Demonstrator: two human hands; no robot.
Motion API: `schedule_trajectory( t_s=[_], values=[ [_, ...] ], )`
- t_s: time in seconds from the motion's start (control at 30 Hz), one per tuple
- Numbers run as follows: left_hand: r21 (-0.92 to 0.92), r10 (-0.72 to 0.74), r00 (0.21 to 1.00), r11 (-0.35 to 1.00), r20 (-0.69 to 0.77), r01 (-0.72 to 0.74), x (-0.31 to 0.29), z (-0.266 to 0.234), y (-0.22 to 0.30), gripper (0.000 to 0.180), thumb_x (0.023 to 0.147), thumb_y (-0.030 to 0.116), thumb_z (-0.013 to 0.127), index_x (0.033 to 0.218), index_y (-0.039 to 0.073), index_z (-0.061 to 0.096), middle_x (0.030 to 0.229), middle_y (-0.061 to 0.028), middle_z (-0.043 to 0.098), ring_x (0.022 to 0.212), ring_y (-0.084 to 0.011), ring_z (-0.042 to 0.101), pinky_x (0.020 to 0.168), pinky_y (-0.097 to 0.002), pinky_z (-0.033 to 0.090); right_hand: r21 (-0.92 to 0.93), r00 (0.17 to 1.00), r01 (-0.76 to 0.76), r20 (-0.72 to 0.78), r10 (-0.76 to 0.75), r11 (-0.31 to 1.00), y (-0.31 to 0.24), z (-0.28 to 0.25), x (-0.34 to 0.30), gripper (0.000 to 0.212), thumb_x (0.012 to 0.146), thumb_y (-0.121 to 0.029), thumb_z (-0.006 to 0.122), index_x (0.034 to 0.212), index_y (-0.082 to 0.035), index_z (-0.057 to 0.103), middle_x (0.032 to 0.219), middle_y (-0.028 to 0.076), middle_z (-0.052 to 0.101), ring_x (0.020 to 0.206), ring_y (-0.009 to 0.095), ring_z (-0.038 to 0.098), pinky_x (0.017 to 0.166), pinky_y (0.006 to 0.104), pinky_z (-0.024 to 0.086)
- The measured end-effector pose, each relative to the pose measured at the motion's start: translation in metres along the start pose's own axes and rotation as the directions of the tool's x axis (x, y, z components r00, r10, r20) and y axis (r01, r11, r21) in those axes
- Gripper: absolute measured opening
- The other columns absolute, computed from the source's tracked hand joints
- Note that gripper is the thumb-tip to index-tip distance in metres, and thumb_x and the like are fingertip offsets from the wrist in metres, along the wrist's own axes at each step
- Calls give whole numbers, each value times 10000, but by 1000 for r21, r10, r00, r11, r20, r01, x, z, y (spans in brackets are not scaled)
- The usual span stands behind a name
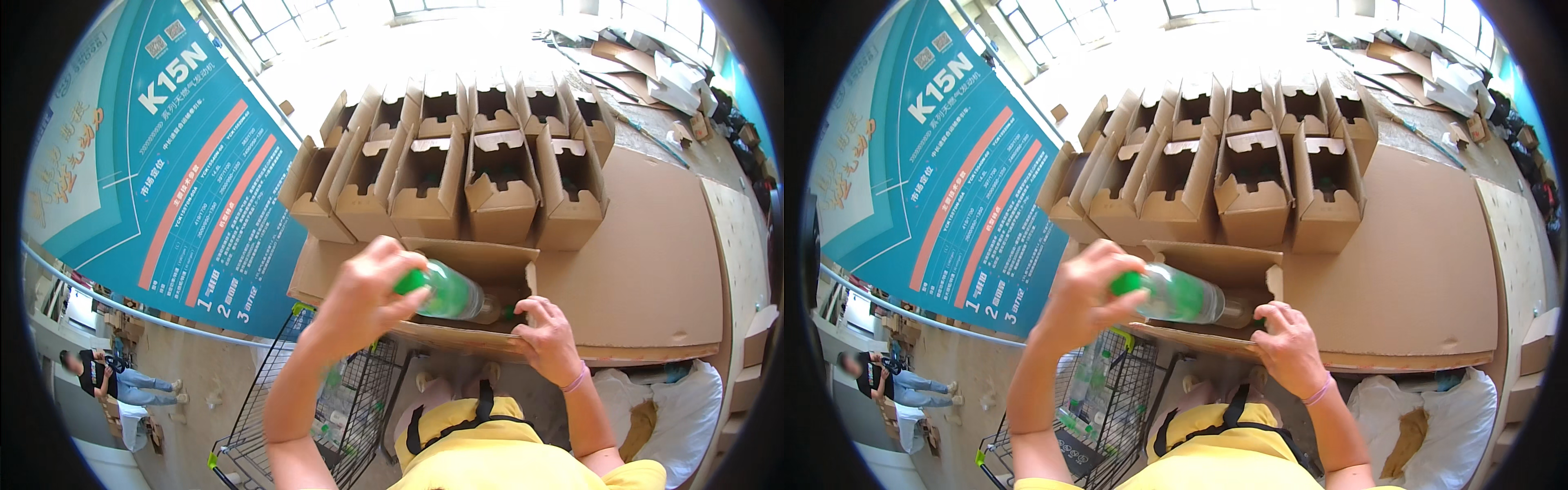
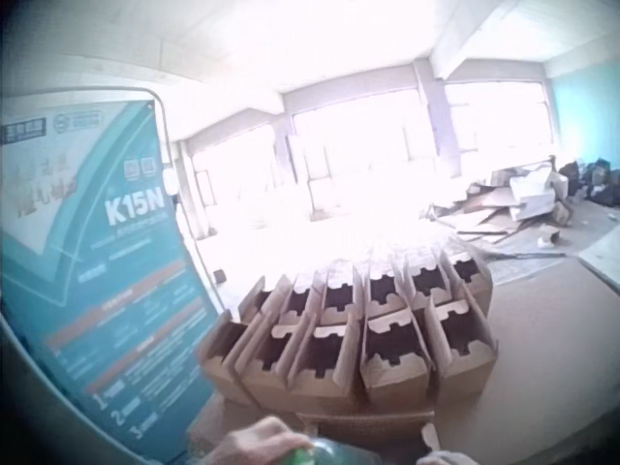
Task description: The person picks up plastic bottles from a shopping cart and places them one at a time into cardboard boxes on a workbench.
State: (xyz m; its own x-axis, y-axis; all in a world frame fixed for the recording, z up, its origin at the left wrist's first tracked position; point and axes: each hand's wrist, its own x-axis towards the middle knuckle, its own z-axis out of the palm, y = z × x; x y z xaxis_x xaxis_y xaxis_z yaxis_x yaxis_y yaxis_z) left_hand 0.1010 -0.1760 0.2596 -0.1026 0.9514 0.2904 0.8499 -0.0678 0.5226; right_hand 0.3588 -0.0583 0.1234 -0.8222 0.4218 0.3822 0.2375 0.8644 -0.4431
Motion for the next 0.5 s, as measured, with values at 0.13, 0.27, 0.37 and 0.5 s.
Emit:
schedule_trajectory(
  t_s=[0.13, 0.27, 0.37, 0.5],
  values=[
    [178, 19, 874, 977, 485, -120, 23, 66, -5, 213, 783, 107, 703, 969, 27, 635, 974, -160, 546, 818, -348, 634, 745, -437, 523, 20, 999, 35, -22, -35, 999, 4, 1, -1, 139, 708, -152, 731, 705, -75, 616, 1063, 75, 553, 1085, 288, 541, 900, 423, 453],
    [220, -22, 560, 931, 828, -290, 60, 129, -4, 232, 753, 107, 698, 968, 33, 653, 1023, -219, 584, 879, -389, 638, 781, -443, 529, 26, 995, 94, -34, -93, 995, 6, 2, -2, 138, 724, -169, 728, 713, -69, 633, 1058, 82, 562, 1065, 281, 547, 881, 407, 453],
    [99, 46, 451, 951, 891, -292, 74, 187, -24, 213, 757, 109, 687, 958, 40, 669, 978, -217, 656, 902, -385, 649, 781, -449, 527, 47, 995, 48, -92, -43, 998, 15, 4, -7, 136, 721, -158, 728, 712, -66, 628, 1061, 94, 563, 1061, 286, 549, 857, 407, 463],
    [159, -42, 395, 950, 918, -269, 80, 243, -37, 239, 804, 238, 651, 982, 91, 715, 1058, -180, 691, 963, -358, 653, 851, -432, 517, 89, 990, 19, -141, -6, 996, 23, 5, -10, 134, 717, -144, 729, 709, -64, 621, 1067, 102, 562, 1057, 289, 548, 836, 415, 471]
  ],
)
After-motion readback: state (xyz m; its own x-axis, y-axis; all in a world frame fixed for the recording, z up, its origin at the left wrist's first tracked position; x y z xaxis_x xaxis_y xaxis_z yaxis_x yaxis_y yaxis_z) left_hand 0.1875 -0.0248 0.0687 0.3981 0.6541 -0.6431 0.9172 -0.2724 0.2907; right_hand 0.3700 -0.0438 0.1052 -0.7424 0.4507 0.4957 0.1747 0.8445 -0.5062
